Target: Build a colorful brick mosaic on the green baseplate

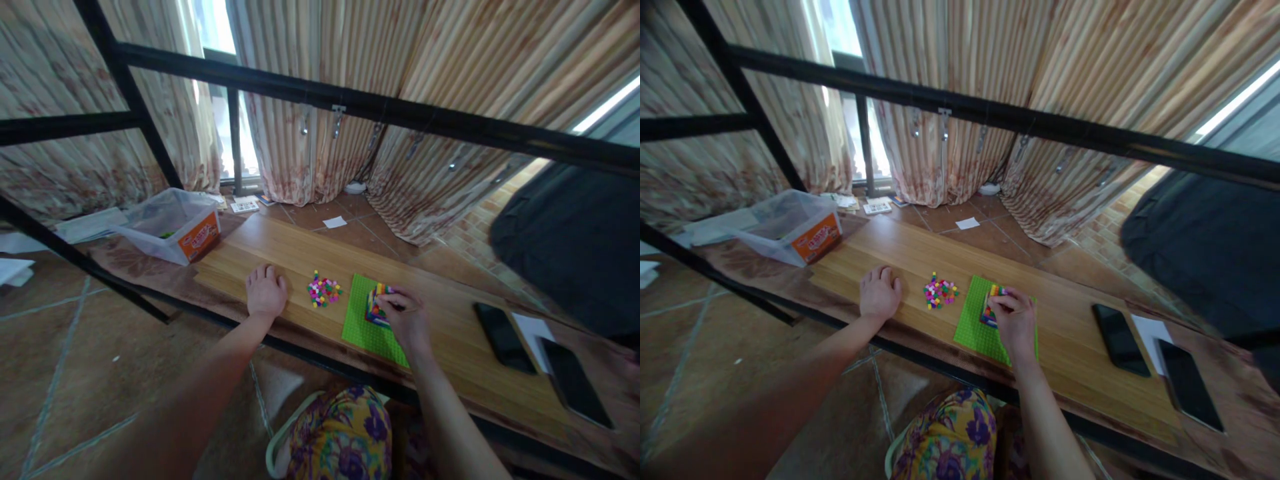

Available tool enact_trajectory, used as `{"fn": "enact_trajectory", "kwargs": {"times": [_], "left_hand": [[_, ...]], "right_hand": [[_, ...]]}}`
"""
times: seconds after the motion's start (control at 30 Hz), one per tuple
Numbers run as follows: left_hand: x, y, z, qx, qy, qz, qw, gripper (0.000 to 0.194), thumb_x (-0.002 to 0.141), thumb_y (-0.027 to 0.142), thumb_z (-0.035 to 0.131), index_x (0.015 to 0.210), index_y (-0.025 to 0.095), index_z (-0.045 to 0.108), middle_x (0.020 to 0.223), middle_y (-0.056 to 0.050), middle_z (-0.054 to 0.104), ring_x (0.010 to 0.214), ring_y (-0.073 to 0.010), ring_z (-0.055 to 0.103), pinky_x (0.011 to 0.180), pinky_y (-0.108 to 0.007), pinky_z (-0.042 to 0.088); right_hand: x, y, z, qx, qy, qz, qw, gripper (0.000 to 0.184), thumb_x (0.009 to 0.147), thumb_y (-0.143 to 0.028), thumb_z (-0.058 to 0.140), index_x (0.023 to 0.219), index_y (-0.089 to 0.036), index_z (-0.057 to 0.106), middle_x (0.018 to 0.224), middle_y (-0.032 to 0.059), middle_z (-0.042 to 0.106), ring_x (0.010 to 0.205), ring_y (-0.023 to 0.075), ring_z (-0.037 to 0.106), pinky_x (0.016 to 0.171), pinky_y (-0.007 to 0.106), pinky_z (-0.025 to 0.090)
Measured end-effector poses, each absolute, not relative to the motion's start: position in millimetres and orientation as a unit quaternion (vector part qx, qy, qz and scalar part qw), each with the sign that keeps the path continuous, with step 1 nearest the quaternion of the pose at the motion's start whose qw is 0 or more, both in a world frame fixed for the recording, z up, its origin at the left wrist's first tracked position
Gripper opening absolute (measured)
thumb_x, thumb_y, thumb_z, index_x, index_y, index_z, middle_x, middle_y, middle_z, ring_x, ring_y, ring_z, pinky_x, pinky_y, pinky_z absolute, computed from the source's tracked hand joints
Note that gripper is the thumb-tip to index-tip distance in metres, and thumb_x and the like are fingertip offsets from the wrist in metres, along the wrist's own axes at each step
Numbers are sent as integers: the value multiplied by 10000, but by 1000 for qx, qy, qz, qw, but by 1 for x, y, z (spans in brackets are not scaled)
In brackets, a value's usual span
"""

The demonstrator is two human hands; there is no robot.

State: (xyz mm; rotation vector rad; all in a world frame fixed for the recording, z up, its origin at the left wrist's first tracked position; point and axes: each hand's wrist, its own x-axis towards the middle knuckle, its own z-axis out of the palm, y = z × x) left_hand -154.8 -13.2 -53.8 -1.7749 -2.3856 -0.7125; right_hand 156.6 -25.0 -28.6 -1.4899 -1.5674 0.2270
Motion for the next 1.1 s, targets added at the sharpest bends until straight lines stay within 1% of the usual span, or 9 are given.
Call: {"fn": "enact_trajectory", "kwargs": {"times": [0.1,0.27,0.33,0.43,0.53,0.6,0.77,0.97,1.1], "left_hand": [[-154,-13,-53,-580,-779,-235,40,357,931,299,453,1192,145,643,1315,-183,626,1226,-360,555,1051,-502,422],[-153,-14,-53,-578,-780,-237,37,365,932,296,446,1190,124,638,1316,-193,621,1230,-364,546,1048,-509,417],[-153,-14,-53,-579,-779,-236,38,367,935,296,440,1191,122,637,1311,-190,622,1225,-362,546,1048,-507,414],[-153,-14,-52,-581,-779,-235,35,363,936,296,442,1191,126,637,1310,-185,623,1227,-358,545,1049,-500,411],[-153,-14,-51,-581,-779,-235,32,362,937,295,443,1194,128,636,1308,-184,623,1228,-358,541,1051,-504,407],[-153,-14,-51,-581,-780,-233,30,359,937,291,444,1189,125,638,1306,-185,624,1223,-361,542,1052,-509,405],[-153,-15,-51,-582,-778,-233,37,356,941,283,441,1183,110,637,1291,-177,633,1207,-358,553,1046,-493,414],[-152,-15,-51,-580,-783,-220,46,343,952,292,435,1178,131,638,1288,-159,639,1201,-343,561,1038,-480,424],[-152,-16,-52,-580,-785,-215,49,332,955,297,437,1169,141,638,1282,-153,642,1198,-340,562,1035,-481,428]], "right_hand": [[159,-27,-30,-599,-628,126,480,221,762,-459,727,803,-258,809,1052,71,737,1014,262,669,989,478,472],[163,-39,-26,-599,-575,155,535,269,779,-439,722,903,-216,806,1160,112,708,954,247,677,846,423,538],[160,-47,-21,-599,-569,127,548,258,812,-429,701,913,-212,800,1152,119,717,956,251,678,851,426,536],[143,-58,-16,-585,-590,86,550,221,853,-417,678,878,-227,787,1052,99,754,986,263,677,924,449,511],[115,-64,-14,-554,-651,87,512,200,891,-402,643,862,-257,778,939,62,768,943,256,678,947,451,489],[93,-62,-16,-533,-693,116,472,214,922,-376,600,888,-265,780,915,56,769,900,250,674,911,434,491],[52,-34,-26,-520,-751,146,381,252,936,-289,546,923,-247,794,939,79,767,907,262,662,864,406,487],[33,-3,-32,-539,-802,110,233,204,912,-208,608,879,-252,805,923,69,739,893,231,618,868,349,448],[38,2,-35,-566,-795,96,197,198,920,-212,619,868,-246,808,932,59,730,897,214,604,871,316,426]]}}
